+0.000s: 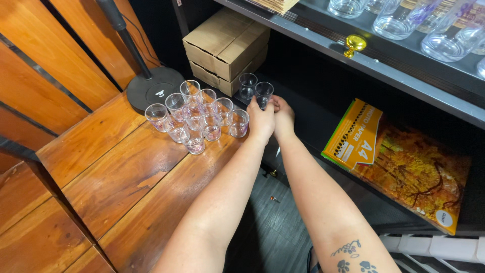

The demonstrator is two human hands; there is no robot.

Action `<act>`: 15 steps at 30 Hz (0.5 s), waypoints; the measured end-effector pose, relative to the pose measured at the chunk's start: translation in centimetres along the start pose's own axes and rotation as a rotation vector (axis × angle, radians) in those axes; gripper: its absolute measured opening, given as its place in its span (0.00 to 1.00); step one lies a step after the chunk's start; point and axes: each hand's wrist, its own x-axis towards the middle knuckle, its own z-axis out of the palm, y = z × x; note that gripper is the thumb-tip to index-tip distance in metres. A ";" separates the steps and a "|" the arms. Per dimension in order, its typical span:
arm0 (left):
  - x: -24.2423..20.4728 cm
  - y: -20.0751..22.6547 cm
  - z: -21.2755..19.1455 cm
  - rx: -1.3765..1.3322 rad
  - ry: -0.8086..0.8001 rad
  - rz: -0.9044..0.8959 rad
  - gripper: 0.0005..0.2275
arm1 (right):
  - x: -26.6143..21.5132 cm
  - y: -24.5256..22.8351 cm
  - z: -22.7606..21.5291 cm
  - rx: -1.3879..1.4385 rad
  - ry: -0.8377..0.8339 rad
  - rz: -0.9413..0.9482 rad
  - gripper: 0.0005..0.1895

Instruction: The person opens a cardboard box containing small clear glasses and removes them one by one. They place the glasses on a wooden bench and then transfer them to a nearby shelf, arranging them in rows.

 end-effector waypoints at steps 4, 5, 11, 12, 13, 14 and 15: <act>0.2 -0.1 0.0 0.002 -0.019 0.015 0.35 | 0.0 0.0 0.3 0.094 -0.005 0.026 0.16; 0.1 -0.1 0.0 0.011 -0.018 0.014 0.36 | 0.0 -0.1 0.3 0.105 -0.005 0.020 0.16; -0.6 -0.5 -0.3 -0.018 -0.034 0.046 0.34 | -0.6 1.2 -0.7 0.105 0.162 -0.183 0.27; -1.0 -0.6 -0.2 -0.019 -0.035 0.047 0.34 | -1.4 1.5 -1.1 0.104 0.164 -0.184 0.27; -1.5 -0.8 -0.2 -0.085 -0.105 -0.010 0.35 | -2.3 1.7 -1.5 0.251 0.275 -0.192 0.23; -2.1 -1.0 -0.2 -0.150 -0.175 -0.068 0.35 | -3.3 2.0 -1.9 0.400 0.384 -0.196 0.19; -2.8 -1.5 -0.1 -0.150 -0.176 -0.069 0.35 | -4.6 1.9 -2.6 0.399 0.385 -0.196 0.19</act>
